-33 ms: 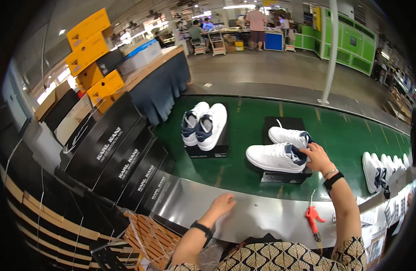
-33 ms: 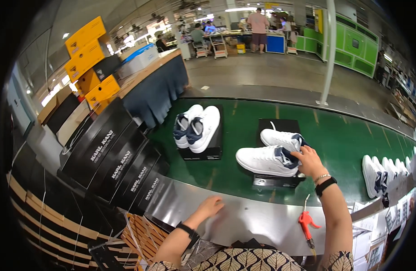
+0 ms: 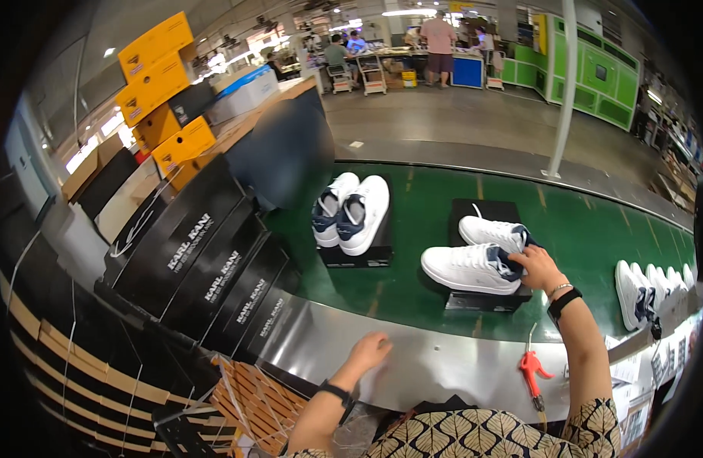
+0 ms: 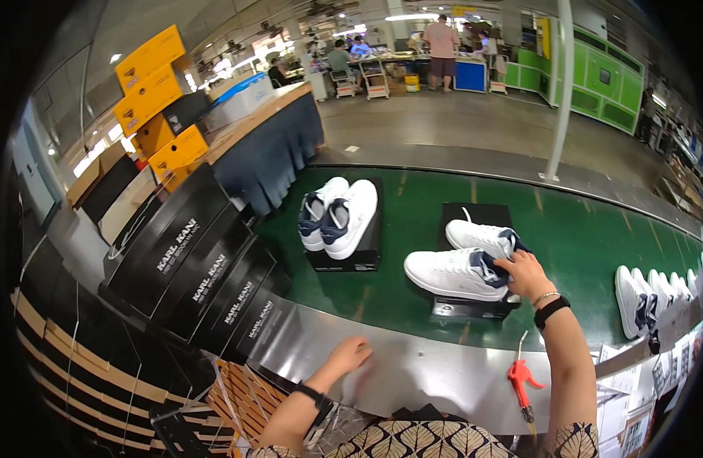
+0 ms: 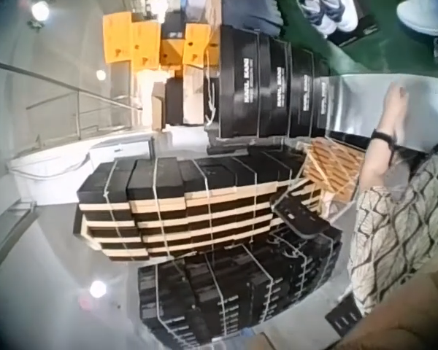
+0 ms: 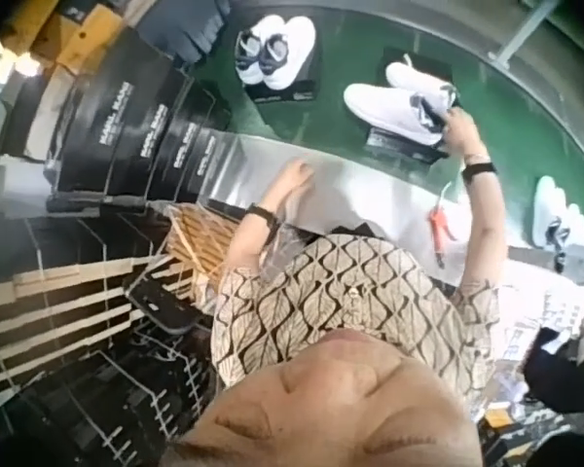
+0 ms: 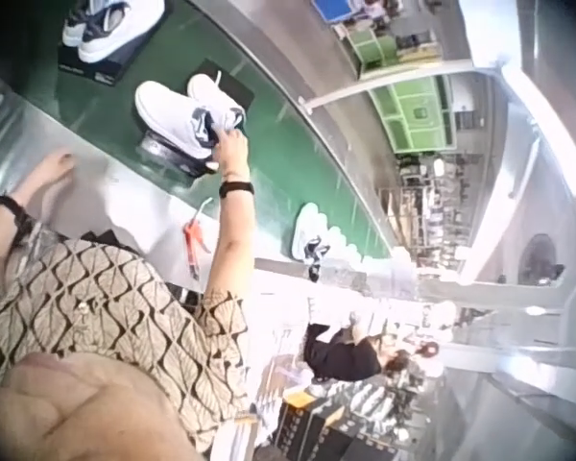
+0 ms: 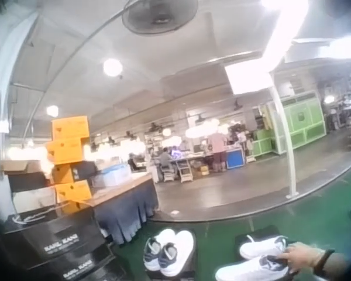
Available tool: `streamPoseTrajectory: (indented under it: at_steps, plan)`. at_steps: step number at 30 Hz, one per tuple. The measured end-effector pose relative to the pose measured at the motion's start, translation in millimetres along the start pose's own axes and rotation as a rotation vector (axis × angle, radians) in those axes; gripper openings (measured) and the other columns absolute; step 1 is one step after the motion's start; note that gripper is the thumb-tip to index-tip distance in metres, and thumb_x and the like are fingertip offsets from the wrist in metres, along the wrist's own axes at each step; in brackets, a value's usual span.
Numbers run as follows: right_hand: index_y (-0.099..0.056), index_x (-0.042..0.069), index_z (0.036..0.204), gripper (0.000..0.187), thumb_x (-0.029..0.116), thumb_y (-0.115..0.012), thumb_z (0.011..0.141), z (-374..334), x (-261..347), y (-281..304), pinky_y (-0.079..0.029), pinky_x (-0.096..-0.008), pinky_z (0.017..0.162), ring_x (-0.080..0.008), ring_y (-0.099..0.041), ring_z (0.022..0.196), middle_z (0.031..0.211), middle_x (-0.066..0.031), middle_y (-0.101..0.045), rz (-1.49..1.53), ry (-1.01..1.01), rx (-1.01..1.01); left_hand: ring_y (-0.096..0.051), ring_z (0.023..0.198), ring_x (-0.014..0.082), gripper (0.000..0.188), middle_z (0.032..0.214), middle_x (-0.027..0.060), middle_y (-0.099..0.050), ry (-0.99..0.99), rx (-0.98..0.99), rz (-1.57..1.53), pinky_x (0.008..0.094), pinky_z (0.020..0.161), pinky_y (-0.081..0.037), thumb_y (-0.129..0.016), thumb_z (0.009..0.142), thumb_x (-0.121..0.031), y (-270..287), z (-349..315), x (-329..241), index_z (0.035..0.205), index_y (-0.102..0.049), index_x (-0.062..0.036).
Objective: Inspecting shoes on a conveyor belt and placing them into boxes.
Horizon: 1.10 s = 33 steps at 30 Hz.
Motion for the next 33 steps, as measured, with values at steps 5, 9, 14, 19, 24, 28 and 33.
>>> streamPoseTrajectory:
  at_steps: [5, 9, 14, 19, 24, 28, 33]
  plan:
    - [-0.06, 0.03, 0.108, 0.05, 0.01, -0.062, 0.062, 28.2, 16.3, 7.5, -0.042, -0.0373, 0.086, -0.031, -0.055, 0.095, 0.095, -0.0124, -0.057, 0.057, -0.125, 0.334, -0.057, 0.086, 0.0341, 0.025, 0.09, 0.0151, -0.061, 0.238, -0.266, -0.022, 0.0413, 0.074, -0.046, -0.06, 0.075, -0.025, 12.6, -92.1, 85.8, 0.089, -0.061, -0.0035]
    - [-0.067, 0.026, 0.086, 0.029, 0.01, -0.064, 0.062, 27.1, 7.2, -9.1, -0.043, -0.0366, 0.084, -0.0298, -0.054, 0.094, 0.093, -0.0112, -0.056, -0.104, -0.06, 0.301, -0.052, 0.09, 0.0342, 0.019, 0.093, 0.0141, -0.058, 0.175, -0.609, 0.153, 0.0448, 0.079, -0.04, -0.06, 0.072, -0.019, 7.2, -124.3, 87.2, 0.084, -0.06, -0.0046]
    - [-0.065, 0.016, 0.075, 0.021, 0.001, -0.06, 0.062, 21.4, 3.1, -17.5, -0.046, -0.0348, 0.071, -0.0287, -0.056, 0.083, 0.081, -0.0082, -0.057, 0.17, -0.165, 0.072, -0.039, 0.104, 0.0318, 0.02, 0.105, 0.0095, -0.047, 0.256, -0.673, 0.269, 0.0505, 0.088, -0.026, -0.057, 0.071, -0.014, -22.0, -102.5, 73.2, 0.09, -0.055, -0.0096]
    - [-0.058, 0.005, 0.071, 0.022, -0.011, -0.051, 0.057, 30.0, 22.4, 2.2, -0.043, -0.0289, 0.061, -0.0217, -0.055, 0.065, 0.068, -0.0098, -0.057, 0.36, -0.367, -0.151, -0.04, 0.106, 0.0301, 0.017, 0.103, 0.008, -0.05, 0.32, -0.618, 0.296, 0.0517, 0.091, -0.024, -0.056, 0.07, -0.013, -19.4, -82.1, 72.3, 0.088, -0.054, -0.0122]
    - [-0.057, 0.007, 0.075, 0.015, -0.001, -0.055, 0.063, 51.9, 49.6, 27.5, -0.045, -0.0368, 0.066, -0.0321, -0.057, 0.077, 0.079, -0.0123, -0.059, 0.16, -0.471, -0.355, -0.04, 0.105, 0.0301, 0.016, 0.104, 0.0086, -0.049, 0.295, -0.545, 0.29, 0.0514, 0.092, -0.023, -0.054, 0.071, -0.012, -8.0, -75.4, 62.4, 0.087, -0.054, -0.012]
    - [-0.059, 0.01, 0.087, 0.025, 0.003, -0.059, 0.064, 58.7, 58.9, -14.5, -0.047, -0.0406, 0.072, -0.0306, -0.057, 0.087, 0.091, -0.0126, -0.06, 0.007, -0.33, -0.193, -0.041, 0.104, 0.0287, 0.017, 0.101, 0.0055, -0.049, 0.244, -0.595, 0.304, 0.0554, 0.09, -0.025, -0.056, 0.07, -0.012, -21.8, -67.9, 66.6, 0.087, -0.053, -0.0138]
    - [-0.059, 0.008, 0.082, 0.017, 0.013, -0.058, 0.065, 76.3, 120.7, -45.5, -0.042, -0.0457, 0.069, -0.0353, -0.055, 0.078, 0.089, -0.0183, -0.051, -0.042, -0.429, -0.138, -0.045, 0.103, 0.0303, 0.018, 0.105, 0.0101, -0.054, 0.253, -0.586, 0.472, 0.0473, 0.08, -0.035, -0.049, 0.084, -0.023, -30.4, -80.3, 73.6, 0.096, -0.055, -0.0112]
Point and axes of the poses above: each hand's wrist, its own z-axis towards the middle knuckle, its own y-axis out of the back of the hand, x = y × z, the point moved 1 cm from there along z, towards the middle knuckle
